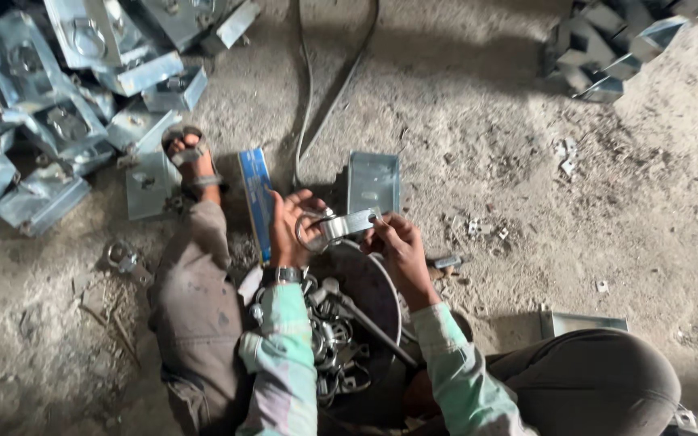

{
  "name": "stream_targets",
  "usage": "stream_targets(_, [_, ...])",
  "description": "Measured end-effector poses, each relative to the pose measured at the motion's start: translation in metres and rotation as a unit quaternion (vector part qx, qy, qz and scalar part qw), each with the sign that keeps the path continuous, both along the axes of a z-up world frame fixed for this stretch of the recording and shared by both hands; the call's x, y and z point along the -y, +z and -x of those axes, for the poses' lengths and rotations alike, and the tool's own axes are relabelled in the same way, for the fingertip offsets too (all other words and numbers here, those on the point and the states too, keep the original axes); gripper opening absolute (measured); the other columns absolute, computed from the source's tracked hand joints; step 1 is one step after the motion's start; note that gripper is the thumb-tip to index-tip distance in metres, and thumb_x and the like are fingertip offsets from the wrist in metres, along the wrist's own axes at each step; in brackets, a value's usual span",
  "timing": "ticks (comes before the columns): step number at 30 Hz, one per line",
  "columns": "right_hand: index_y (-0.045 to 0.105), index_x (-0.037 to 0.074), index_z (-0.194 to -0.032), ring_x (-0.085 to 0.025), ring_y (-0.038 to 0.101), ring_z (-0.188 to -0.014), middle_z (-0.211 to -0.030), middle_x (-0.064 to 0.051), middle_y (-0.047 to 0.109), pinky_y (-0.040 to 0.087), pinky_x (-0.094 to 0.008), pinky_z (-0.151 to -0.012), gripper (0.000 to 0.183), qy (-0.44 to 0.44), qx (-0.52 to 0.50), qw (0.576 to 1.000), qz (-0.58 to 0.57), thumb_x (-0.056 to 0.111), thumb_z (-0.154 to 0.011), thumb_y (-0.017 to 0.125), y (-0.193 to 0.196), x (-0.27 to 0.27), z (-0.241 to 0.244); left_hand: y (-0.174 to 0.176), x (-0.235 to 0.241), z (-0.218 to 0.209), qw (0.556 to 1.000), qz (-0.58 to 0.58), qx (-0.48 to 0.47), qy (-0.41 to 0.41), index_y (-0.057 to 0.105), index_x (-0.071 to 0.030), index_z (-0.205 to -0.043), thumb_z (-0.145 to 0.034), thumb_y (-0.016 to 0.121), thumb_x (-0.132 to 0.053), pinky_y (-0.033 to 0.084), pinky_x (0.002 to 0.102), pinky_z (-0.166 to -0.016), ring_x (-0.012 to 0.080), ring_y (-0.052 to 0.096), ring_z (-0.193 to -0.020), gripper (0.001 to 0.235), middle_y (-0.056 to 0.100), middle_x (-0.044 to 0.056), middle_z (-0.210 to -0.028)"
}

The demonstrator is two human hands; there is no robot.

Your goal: The person hammers a metal bracket onto a metal box and then uses a welding tool to fuse the metal pieces together.

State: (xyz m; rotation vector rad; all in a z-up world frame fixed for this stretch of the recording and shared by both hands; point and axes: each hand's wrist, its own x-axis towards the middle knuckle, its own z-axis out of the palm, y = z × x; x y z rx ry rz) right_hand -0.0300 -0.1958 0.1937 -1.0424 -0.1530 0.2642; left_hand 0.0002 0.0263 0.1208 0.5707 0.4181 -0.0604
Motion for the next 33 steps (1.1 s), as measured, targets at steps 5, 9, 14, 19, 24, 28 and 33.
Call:
stream_targets(5, [0.067,0.005,-0.097,-0.016,0.069,-0.081,-0.089,-0.009,0.072,0.058,-0.032,-0.076,0.014,-0.025,-0.058,0.988,-0.140,0.013,-0.105,0.059,-0.005,0.001,-0.002,0.035,0.027,0.013,0.932,-0.326,0.147,0.058,0.063,-0.007,-0.112,-0.100,0.071,-0.034,0.055,0.030,-0.070,0.0135,0.067,-0.086,0.031,0.069,0.009,-0.104])
stream_targets(9, [0.069,0.004,-0.102,-0.020,0.071,-0.089,-0.099,-0.011,0.074,0.060,-0.036,-0.082,0.013,0.086,-0.008,0.994,-0.072,0.013,-0.107,0.062,-0.001,0.020,-0.004,0.032,0.025,0.010,0.951,-0.261,0.127,0.106,0.067,-0.008,-0.103,-0.101,0.068,-0.019,0.049,0.025,-0.056,0.0094,0.062,-0.067,0.011,0.066,0.004,-0.084])
stream_targets(14, [0.073,0.002,-0.106,-0.025,0.074,-0.100,-0.104,-0.012,0.076,0.061,-0.041,-0.087,0.023,0.188,-0.006,0.966,-0.177,0.019,-0.095,0.064,0.005,0.025,-0.008,0.053,0.019,0.017,0.945,-0.252,0.172,0.120,0.069,-0.005,-0.099,-0.102,0.066,-0.016,0.047,0.025,-0.055,0.0083,0.060,-0.064,0.011,0.067,0.000,-0.080])
stream_targets(19, [0.072,0.001,-0.105,-0.028,0.075,-0.099,-0.106,-0.020,0.075,0.063,-0.042,-0.083,0.016,0.172,-0.040,0.977,-0.123,0.010,-0.105,0.059,0.001,0.031,-0.011,0.073,0.012,0.028,0.889,-0.389,0.201,0.132,0.069,-0.003,-0.099,-0.105,0.068,-0.017,0.043,0.023,-0.056,0.0075,0.055,-0.064,0.016,0.063,0.001,-0.076])
stream_targets(24, [0.076,-0.003,-0.103,-0.024,0.075,-0.093,-0.102,-0.015,0.073,0.066,-0.038,-0.085,0.015,0.079,0.049,0.995,0.020,-0.002,-0.102,0.061,0.026,0.022,-0.003,0.086,0.016,0.029,0.887,-0.385,0.203,0.151,0.056,-0.001,-0.117,-0.109,0.061,-0.024,0.059,0.028,-0.068,0.0125,0.069,-0.099,0.025,0.066,0.010,-0.110])
stream_targets(28, [0.076,0.001,-0.103,-0.018,0.072,-0.086,-0.103,-0.008,0.072,0.063,-0.028,-0.072,0.021,-0.069,0.359,0.869,0.333,-0.009,-0.086,0.069,0.064,-0.002,0.010,0.100,0.013,0.022,0.975,-0.189,0.115,0.026,0.039,-0.015,-0.145,-0.102,0.047,-0.040,0.065,0.036,-0.076,0.0245,0.073,-0.100,0.051,0.068,0.014,-0.124])
stream_targets(33, [0.072,0.002,-0.125,-0.027,0.061,-0.075,-0.112,-0.014,0.069,0.047,-0.039,-0.065,0.036,0.027,0.148,0.931,0.331,-0.005,-0.089,0.073,0.073,-0.016,0.022,0.108,0.018,0.018,0.954,-0.148,0.224,0.136,0.044,-0.004,-0.144,-0.105,0.045,-0.038,0.064,0.044,-0.082,0.0359,0.072,-0.109,0.052,0.067,0.017,-0.134])
